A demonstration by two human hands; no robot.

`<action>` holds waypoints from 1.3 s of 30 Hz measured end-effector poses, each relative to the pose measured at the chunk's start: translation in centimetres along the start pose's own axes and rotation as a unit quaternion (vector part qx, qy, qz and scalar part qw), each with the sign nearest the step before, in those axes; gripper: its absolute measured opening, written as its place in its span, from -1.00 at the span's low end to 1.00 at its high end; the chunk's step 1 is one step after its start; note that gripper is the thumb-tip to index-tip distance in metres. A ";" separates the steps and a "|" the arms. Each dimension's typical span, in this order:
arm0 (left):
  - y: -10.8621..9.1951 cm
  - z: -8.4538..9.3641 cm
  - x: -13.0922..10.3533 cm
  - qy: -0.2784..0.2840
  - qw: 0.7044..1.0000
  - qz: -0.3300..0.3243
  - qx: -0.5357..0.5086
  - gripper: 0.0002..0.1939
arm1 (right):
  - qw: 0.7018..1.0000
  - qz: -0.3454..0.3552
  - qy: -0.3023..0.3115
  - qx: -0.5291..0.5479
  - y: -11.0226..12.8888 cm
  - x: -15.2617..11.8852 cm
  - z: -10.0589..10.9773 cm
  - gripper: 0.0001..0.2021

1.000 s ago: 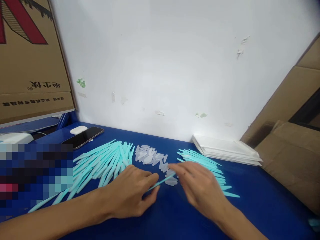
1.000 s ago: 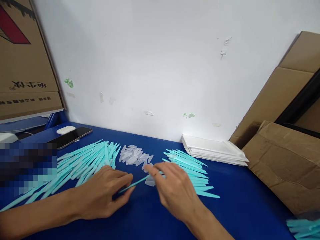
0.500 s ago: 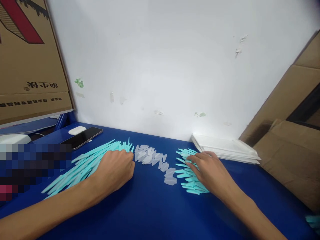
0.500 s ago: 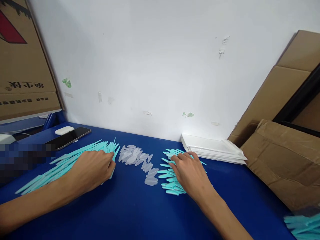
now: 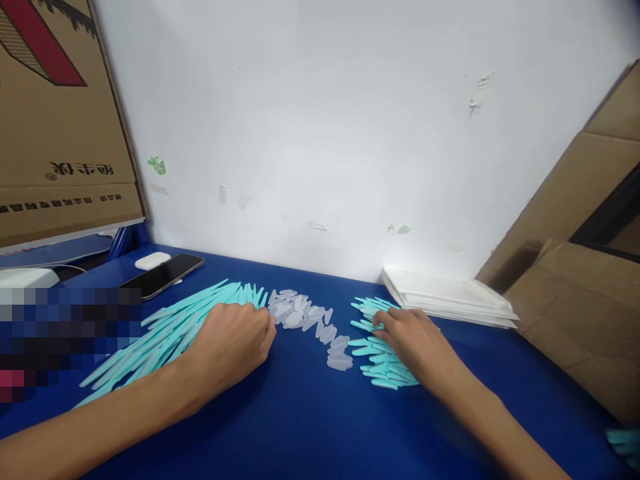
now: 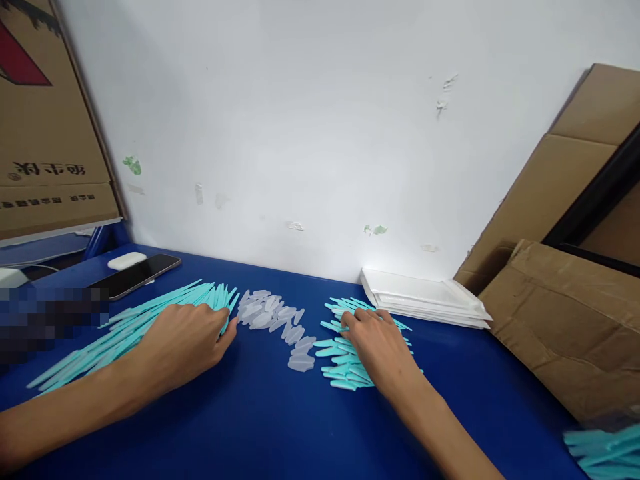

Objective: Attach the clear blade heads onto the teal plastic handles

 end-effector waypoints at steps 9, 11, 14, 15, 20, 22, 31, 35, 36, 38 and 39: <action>-4.3 2.0 -1.3 -0.108 0.962 -0.218 -0.122 -0.72 | 0.999 0.021 -0.032 0.008 0.3 0.0 0.2 -0.92; -5.6 2.1 -2.3 -0.112 0.935 -0.291 -0.167 -0.64 | 0.999 0.032 -0.040 0.010 0.5 0.0 0.6 -0.91; -6.9 1.9 -3.5 -0.087 0.906 -0.363 -0.199 -0.49 | 0.997 0.053 -0.052 0.015 0.9 -0.1 1.2 -0.85; -7.2 1.8 -3.7 -0.077 0.900 -0.378 -0.201 -0.47 | 0.996 0.060 -0.057 0.016 1.1 -0.1 1.4 -0.81; -7.8 1.4 -3.8 -0.069 0.881 -0.419 -0.206 -0.47 | 0.992 0.089 -0.085 0.019 1.6 -0.6 2.3 -0.69; -7.8 1.4 -3.6 -0.095 0.878 -0.418 -0.212 -0.52 | 0.989 0.100 -0.107 0.021 1.9 -0.7 2.8 -0.71; -6.9 -0.2 -2.6 -0.144 0.896 -0.366 -0.203 -0.60 | 0.984 0.133 -0.111 0.029 3.8 -1.7 4.2 -0.68; -6.6 -1.0 -2.3 -0.144 0.915 -0.337 -0.170 -0.53 | 0.985 0.151 -0.075 0.039 4.6 -1.9 3.6 -0.56; -6.6 -1.0 -2.2 -0.142 0.918 -0.330 -0.170 -0.55 | 0.984 0.153 -0.075 0.047 4.7 -1.9 3.5 -0.59; -6.4 -1.0 -2.1 -0.141 0.922 -0.314 -0.180 -0.61 | 0.983 0.150 -0.077 0.077 4.8 -1.8 3.5 -0.66; -6.4 -0.9 -2.0 -0.140 0.922 -0.307 -0.187 -0.64 | 0.982 0.146 -0.079 0.095 4.9 -1.7 3.6 -0.70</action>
Point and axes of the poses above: each hand's wrist, its own x-axis towards the middle knuckle, its own z-axis out of the back of the hand, y = z × x, the point moved 7 cm from there along x, towards the middle knuckle, and after that the axes turned 3 degrees about -z, right-handed, at the moved point
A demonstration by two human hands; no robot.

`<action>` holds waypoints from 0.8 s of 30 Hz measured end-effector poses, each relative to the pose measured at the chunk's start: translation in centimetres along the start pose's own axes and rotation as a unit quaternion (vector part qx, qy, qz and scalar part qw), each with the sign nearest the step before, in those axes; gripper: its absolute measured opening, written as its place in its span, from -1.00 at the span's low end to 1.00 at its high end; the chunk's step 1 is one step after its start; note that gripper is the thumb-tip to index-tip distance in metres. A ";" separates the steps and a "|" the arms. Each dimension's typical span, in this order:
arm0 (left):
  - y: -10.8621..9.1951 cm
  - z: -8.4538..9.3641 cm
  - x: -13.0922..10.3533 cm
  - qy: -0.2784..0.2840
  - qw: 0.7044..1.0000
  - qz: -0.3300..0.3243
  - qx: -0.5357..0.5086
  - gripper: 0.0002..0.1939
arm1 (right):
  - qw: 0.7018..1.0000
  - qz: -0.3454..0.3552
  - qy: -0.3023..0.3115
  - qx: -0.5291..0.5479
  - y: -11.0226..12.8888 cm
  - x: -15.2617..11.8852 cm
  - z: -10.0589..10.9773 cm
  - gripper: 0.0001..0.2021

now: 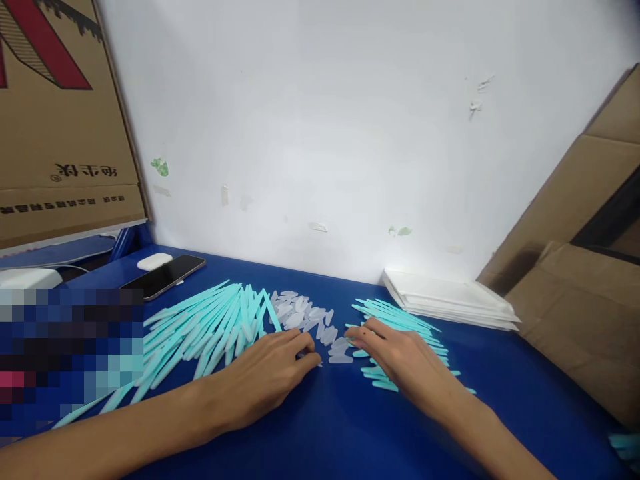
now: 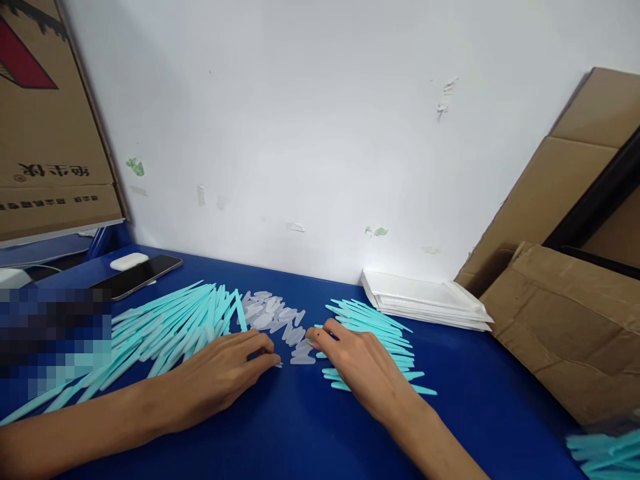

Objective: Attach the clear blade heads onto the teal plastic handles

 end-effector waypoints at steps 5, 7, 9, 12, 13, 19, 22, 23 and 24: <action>0.2 0.3 0.2 0.008 0.999 0.022 -0.033 -0.68 | 0.997 -0.009 -0.039 0.071 0.3 0.0 0.7 -0.75; 0.2 0.3 0.2 0.009 0.999 0.030 -0.043 -0.72 | 0.994 -0.009 -0.048 0.098 0.6 0.0 0.9 -0.73; 0.3 0.4 0.3 0.005 0.998 0.036 -0.047 -0.75 | 0.991 -0.009 -0.053 0.121 0.8 0.0 1.1 -0.71; 0.3 0.7 0.3 -0.007 0.998 0.046 -0.046 -0.77 | 0.988 -0.009 -0.053 0.144 1.1 0.1 1.2 -0.71; 0.3 0.7 0.4 -0.011 0.998 0.052 -0.046 -0.77 | 0.987 -0.009 -0.051 0.149 1.2 0.1 1.1 -0.71; 0.5 1.2 0.3 -0.054 0.994 0.085 -0.038 -0.77 | 0.986 -0.007 -0.062 0.157 1.6 0.0 1.2 -0.72; 0.4 1.4 0.2 -0.074 0.993 0.084 -0.030 -0.79 | 0.986 -0.003 -0.068 0.152 1.7 -0.1 1.4 -0.71; 0.4 1.6 0.2 -0.080 0.993 0.083 -0.028 -0.79 | 0.986 -0.003 -0.066 0.151 1.8 -0.1 1.4 -0.71; 0.3 1.6 0.2 -0.083 0.993 0.083 -0.026 -0.80 | 0.987 -0.004 -0.064 0.151 1.8 -0.1 1.4 -0.70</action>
Point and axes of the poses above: each hand's wrist, its own x-axis towards the middle knuckle, its own z-axis out of the back of the hand, y = z × x, the point moved 7 cm from there along x, towards the middle knuckle, and after that the axes turned 3 degrees about -z, right-handed, at the moved point
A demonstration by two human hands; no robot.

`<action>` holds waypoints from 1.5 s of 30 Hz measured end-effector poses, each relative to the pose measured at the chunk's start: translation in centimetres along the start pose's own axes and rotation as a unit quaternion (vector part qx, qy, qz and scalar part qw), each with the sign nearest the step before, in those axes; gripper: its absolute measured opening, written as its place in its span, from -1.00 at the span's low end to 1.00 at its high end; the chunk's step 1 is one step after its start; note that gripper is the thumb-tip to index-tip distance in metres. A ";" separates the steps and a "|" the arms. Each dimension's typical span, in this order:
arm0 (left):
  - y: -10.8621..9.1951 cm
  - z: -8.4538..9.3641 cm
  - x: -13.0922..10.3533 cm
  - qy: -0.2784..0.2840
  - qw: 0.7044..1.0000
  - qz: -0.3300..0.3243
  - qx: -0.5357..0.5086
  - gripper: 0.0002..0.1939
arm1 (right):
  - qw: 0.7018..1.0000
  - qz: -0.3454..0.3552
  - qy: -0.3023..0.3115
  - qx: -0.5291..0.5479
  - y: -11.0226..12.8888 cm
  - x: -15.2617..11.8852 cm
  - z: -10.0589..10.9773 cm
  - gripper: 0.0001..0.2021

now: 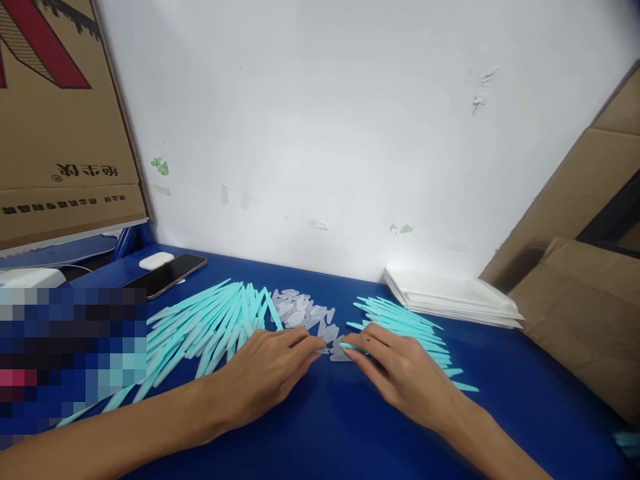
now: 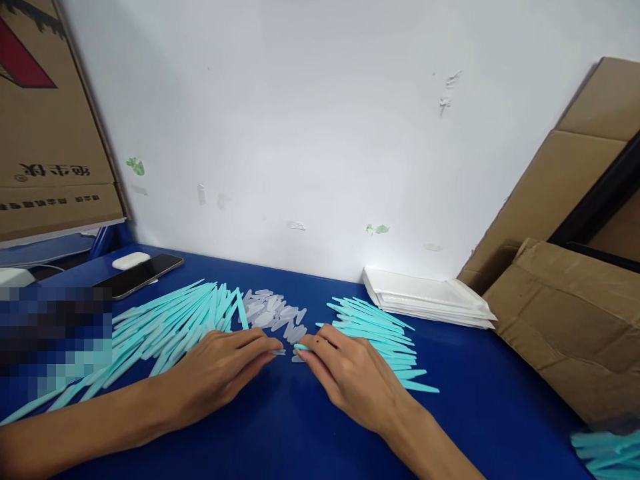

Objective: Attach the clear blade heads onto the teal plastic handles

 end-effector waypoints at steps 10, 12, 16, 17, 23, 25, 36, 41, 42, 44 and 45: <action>0.0 0.2 -0.1 -0.013 1.000 -0.011 -0.014 -0.77 | 0.999 0.004 0.025 -0.034 0.1 0.0 -0.4 -0.70; -0.1 0.2 -0.1 -0.027 0.999 -0.018 -0.011 -0.76 | 0.999 -0.009 0.034 -0.022 -0.1 0.0 -0.5 -0.70; -0.2 0.4 -0.1 -0.035 0.999 -0.030 -0.003 -0.72 | 0.998 0.010 0.056 -0.021 0.3 0.0 -0.8 -0.68; -0.3 0.5 -0.1 -0.039 0.999 -0.034 -0.002 -0.72 | 0.998 0.018 0.056 -0.024 0.4 0.0 -0.9 -0.68; -0.9 1.3 -0.2 -0.082 0.994 -0.067 -0.004 -0.74 | 0.998 0.045 0.026 -0.038 0.8 -0.2 -0.8 -0.71; -0.9 1.4 -0.3 -0.084 0.994 -0.067 -0.016 -0.75 | 0.998 0.047 0.013 -0.026 0.9 -0.2 -0.7 -0.71; -1.9 1.0 -0.5 -0.039 0.993 -0.106 -0.034 -0.76 | 0.993 0.001 0.041 0.111 1.7 0.0 -1.7 -0.73; -1.0 2.0 -0.3 -0.105 0.991 -0.075 -0.018 -0.73 | 0.997 -0.022 0.059 -0.033 0.4 0.2 -0.9 -0.69; -0.8 2.1 -0.3 -0.117 0.991 -0.067 -0.019 -0.73 | 0.995 -0.026 0.066 -0.065 0.0 0.1 -0.8 -0.72; -0.5 2.3 -0.2 -0.125 0.990 -0.055 -0.025 -0.73 | 0.992 -0.027 0.069 -0.098 -0.5 0.0 -0.6 -0.66; -0.6 2.3 -0.2 -0.121 0.991 -0.055 -0.028 -0.72 | 0.992 -0.019 0.066 -0.102 -0.5 -0.1 -0.6 -0.63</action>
Point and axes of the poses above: each hand's wrist, its own x-axis towards the middle knuckle, its own z-axis out of the back of the hand, y = z × x, the point moved 7 cm from there along x, towards the middle knuckle, and after that the axes turned 3 degrees about -z, right-handed, at the moved point
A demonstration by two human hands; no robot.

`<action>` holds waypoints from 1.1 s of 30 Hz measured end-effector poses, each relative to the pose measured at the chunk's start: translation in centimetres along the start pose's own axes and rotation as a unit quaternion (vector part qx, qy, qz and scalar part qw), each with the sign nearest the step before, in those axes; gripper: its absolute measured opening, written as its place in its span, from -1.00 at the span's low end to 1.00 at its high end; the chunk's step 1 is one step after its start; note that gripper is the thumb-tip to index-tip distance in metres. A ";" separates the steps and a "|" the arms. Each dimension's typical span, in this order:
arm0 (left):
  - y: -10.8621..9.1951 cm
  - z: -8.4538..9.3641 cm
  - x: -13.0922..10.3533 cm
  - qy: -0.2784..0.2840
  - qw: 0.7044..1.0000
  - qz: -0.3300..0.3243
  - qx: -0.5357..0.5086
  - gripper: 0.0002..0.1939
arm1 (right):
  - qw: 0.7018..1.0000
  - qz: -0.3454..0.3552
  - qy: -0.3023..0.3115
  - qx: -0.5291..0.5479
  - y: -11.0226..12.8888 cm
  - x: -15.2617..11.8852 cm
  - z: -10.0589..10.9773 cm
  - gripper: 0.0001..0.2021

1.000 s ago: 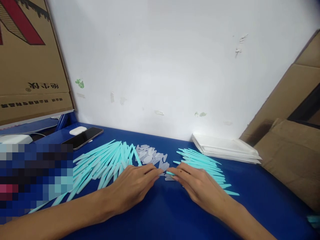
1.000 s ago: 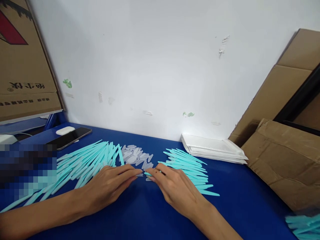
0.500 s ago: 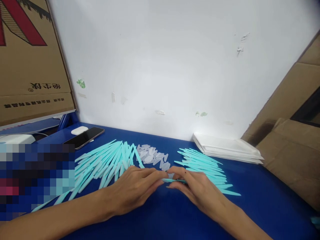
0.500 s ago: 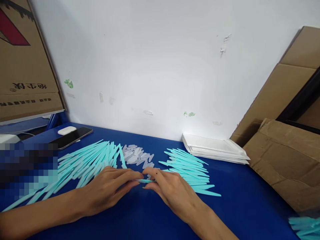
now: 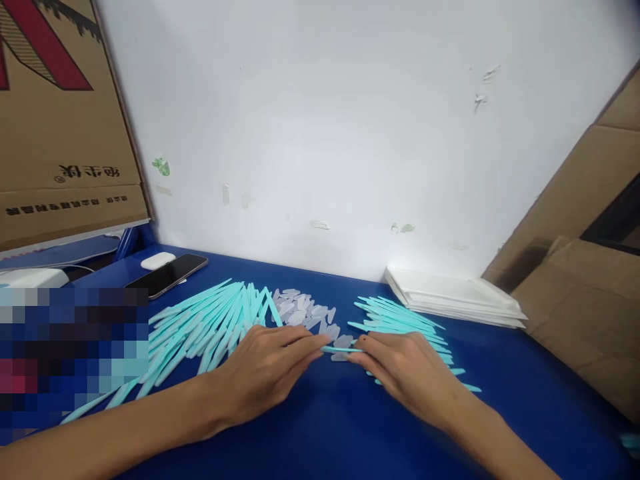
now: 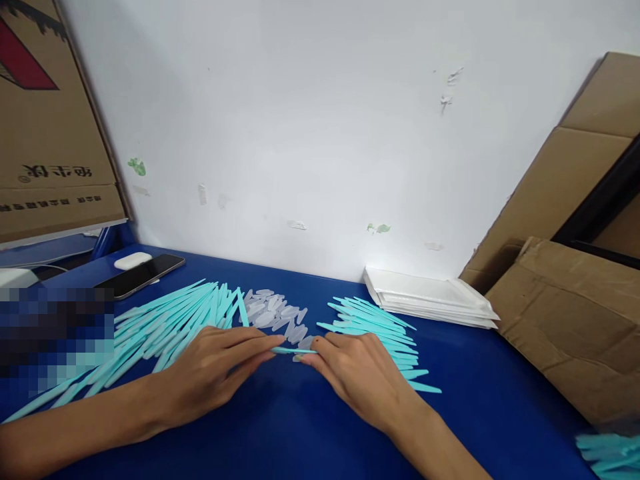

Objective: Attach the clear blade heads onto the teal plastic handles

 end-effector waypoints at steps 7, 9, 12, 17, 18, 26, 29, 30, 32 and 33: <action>-0.8 -0.5 -0.9 0.038 0.998 -0.016 -0.045 -0.66 | 0.995 0.077 -0.050 0.037 2.0 -0.5 0.0 -0.59; -0.8 -0.6 -1.1 0.039 0.998 -0.012 -0.049 -0.65 | 0.994 0.087 -0.053 0.036 2.2 -0.5 -0.2 -0.59; -1.1 -0.9 -1.1 0.069 0.996 -0.016 -0.047 -0.67 | 0.993 0.100 -0.047 0.033 2.6 -0.6 -0.5 -0.60; -2.8 -0.7 -0.3 0.085 0.995 -0.059 -0.001 -0.75 | 0.993 0.107 -0.049 0.026 3.2 -0.4 -0.2 -0.58; -2.9 -0.6 -0.1 0.091 0.994 -0.061 0.016 -0.77 | 0.993 0.107 -0.048 0.021 3.3 -0.4 -0.1 -0.58; 0.3 0.0 0.4 0.123 0.980 -0.009 0.155 -0.47 | 0.980 0.013 -0.138 -0.142 -1.0 0.2 2.7 -0.63; 2.8 0.5 0.9 0.172 0.956 0.061 0.231 -0.42 | 0.972 -0.036 -0.156 -0.174 -2.8 0.1 3.3 -0.58; 3.6 0.6 1.1 0.200 0.942 0.089 0.256 -0.48 | 0.974 -0.035 -0.146 -0.170 -3.0 0.1 3.1 -0.58; 5.3 0.7 0.9 0.266 0.908 0.154 0.286 -0.66 | 0.981 -0.019 -0.115 -0.152 -2.9 0.2 2.3 -0.59; 5.9 0.8 0.7 0.293 0.892 0.185 0.291 -0.72 | 0.985 -0.009 -0.098 -0.142 -2.6 0.2 1.8 -0.59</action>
Point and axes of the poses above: each hand's wrist, its own x-axis towards the middle knuckle, its own z-axis out of the back of the hand, y = z × x, the point moved 7 cm from there along x, towards the middle knuckle, and after that the axes turned 3 degrees about -z, right-handed, at the moved point
